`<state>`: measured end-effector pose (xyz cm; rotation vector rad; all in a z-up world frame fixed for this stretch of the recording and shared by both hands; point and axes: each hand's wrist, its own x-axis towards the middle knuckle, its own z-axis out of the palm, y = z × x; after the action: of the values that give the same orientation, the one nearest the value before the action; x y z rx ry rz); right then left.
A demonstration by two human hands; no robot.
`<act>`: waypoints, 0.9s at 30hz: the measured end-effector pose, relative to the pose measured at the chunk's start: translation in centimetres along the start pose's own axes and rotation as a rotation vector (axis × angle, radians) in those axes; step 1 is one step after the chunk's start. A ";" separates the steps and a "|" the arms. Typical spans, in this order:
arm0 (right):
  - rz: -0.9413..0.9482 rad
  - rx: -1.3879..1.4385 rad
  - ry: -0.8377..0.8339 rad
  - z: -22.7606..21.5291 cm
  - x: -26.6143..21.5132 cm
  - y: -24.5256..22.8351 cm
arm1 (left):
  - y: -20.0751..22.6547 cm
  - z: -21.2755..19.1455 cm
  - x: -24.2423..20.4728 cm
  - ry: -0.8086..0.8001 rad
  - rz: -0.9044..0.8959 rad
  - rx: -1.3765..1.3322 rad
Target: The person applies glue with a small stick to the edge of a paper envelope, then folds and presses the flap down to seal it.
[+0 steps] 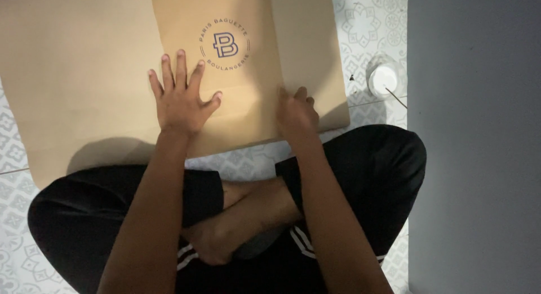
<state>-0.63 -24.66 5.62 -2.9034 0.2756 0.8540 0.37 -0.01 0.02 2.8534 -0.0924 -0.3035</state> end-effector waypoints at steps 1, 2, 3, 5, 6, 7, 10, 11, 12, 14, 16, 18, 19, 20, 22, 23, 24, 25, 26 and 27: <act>-0.013 -0.018 -0.010 0.8 -0.2 0.5 | 0.0 0.2 0.1 0.008 -0.005 0.008; -0.026 -0.036 -0.019 1.7 -0.5 0.9 | -0.1 0.3 0.2 0.015 -0.010 0.017; -0.021 -0.038 -0.027 4.1 -0.3 2.0 | -0.2 0.5 0.1 0.006 -0.009 0.013; -0.257 -0.262 0.765 8.7 0.2 4.2 | -0.6 0.6 0.1 0.122 0.096 -0.018; -0.256 -0.261 0.765 8.7 -0.1 4.4 | -0.6 0.7 0.0 0.122 0.096 -0.017; -0.252 -0.262 0.677 8.6 -0.4 4.6 | -0.6 0.7 0.0 0.139 0.107 -0.027; -0.198 -0.229 0.438 7.5 -2.0 4.3 | -0.9 1.1 0.0 0.184 0.133 -0.051; -0.147 -0.193 0.285 7.0 -2.6 4.1 | -1.1 1.4 0.1 0.209 0.147 -0.066; -0.146 -0.195 0.284 5.8 -3.3 3.6 | -1.2 1.6 0.1 0.208 0.147 -0.069; -0.037 -0.100 -0.021 3.4 -4.7 2.6 | -1.5 2.3 0.0 0.341 0.201 -0.013; -0.066 -0.116 0.012 4.6 -4.3 3.3 | -0.9 1.2 0.1 0.237 0.152 -0.038; -0.092 -0.129 0.049 5.8 -4.1 3.9 | -0.7 0.8 0.0 0.134 0.108 -0.063; -0.097 -0.155 0.081 6.3 -3.9 4.1 | -0.8 0.9 0.0 0.144 0.112 -0.070; -0.102 -0.180 0.114 6.7 -3.7 4.3 | -0.8 0.9 0.1 0.155 0.116 -0.077; -0.045 -0.161 0.018 4.7 -4.2 3.2 | -1.4 1.8 0.1 0.288 0.183 -0.040; 0.004 -0.144 -0.076 3.7 -4.5 2.7 | -1.6 2.3 0.0 0.426 0.244 -0.003; 0.008 -0.145 -0.081 3.9 -5.2 3.1 | -1.5 2.7 -0.3 0.419 0.245 -0.006; -0.029 -0.159 -0.067 3.9 -5.3 3.3 | -1.7 2.8 -0.1 0.422 0.251 -0.009; -0.065 -0.172 -0.052 3.9 -5.5 3.4 | -2.0 2.8 0.1 0.424 0.258 -0.013; -0.066 -0.171 -0.057 4.8 -5.6 3.9 | -2.0 2.8 0.1 0.420 0.257 -0.012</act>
<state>-8.57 -26.92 4.42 -3.0180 0.1061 0.9935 -0.07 1.22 -3.16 2.7819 -0.3651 0.3436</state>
